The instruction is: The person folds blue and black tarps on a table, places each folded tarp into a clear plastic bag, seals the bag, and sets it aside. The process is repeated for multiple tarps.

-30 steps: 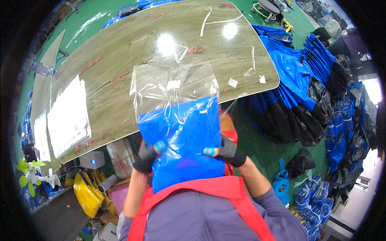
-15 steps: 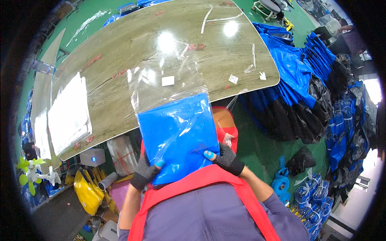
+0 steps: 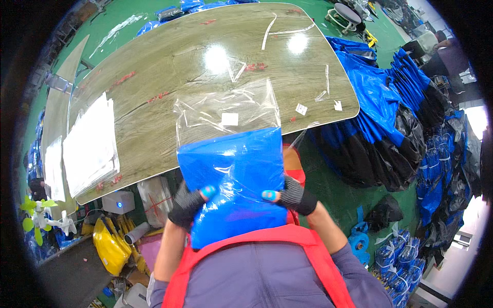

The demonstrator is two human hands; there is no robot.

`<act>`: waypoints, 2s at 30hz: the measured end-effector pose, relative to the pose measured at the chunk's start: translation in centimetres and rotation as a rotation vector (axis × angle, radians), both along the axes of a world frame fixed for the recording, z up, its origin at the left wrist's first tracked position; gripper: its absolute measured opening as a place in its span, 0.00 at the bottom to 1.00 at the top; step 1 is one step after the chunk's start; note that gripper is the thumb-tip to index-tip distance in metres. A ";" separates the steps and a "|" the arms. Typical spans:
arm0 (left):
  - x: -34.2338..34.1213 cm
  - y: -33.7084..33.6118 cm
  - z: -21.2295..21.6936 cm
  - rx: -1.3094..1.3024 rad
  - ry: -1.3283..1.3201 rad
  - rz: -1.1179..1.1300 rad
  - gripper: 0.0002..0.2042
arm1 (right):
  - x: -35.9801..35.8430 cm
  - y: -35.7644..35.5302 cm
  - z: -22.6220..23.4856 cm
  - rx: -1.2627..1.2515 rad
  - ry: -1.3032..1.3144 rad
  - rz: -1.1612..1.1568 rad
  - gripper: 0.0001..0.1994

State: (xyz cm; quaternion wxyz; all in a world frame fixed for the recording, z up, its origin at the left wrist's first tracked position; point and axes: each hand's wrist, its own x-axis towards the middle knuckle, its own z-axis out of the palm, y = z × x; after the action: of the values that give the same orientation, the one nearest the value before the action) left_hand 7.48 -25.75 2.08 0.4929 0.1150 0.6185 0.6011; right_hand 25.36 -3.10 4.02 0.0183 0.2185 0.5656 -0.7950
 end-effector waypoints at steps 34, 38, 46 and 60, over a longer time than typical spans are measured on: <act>0.4 -1.4 -0.8 0.008 -0.048 0.252 0.32 | -1.7 0.7 -0.4 0.252 0.085 -0.063 0.26; 1.3 -1.9 -0.1 0.081 -0.119 0.150 0.34 | -1.9 0.6 -0.1 0.120 -0.014 -0.134 0.30; 0.9 -1.7 -0.6 0.082 -0.148 0.248 0.36 | -3.8 1.9 0.5 0.145 -0.031 0.063 0.30; 0.8 -1.8 -1.6 0.138 -0.166 0.171 0.32 | -2.6 1.7 -0.9 0.236 -0.079 -0.097 0.25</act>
State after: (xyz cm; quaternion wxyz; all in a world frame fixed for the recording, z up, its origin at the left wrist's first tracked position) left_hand 8.31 -27.56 0.46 0.4802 0.0457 0.5403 0.6895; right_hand 22.80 -1.43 3.10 -0.0240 0.2773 0.6429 -0.7136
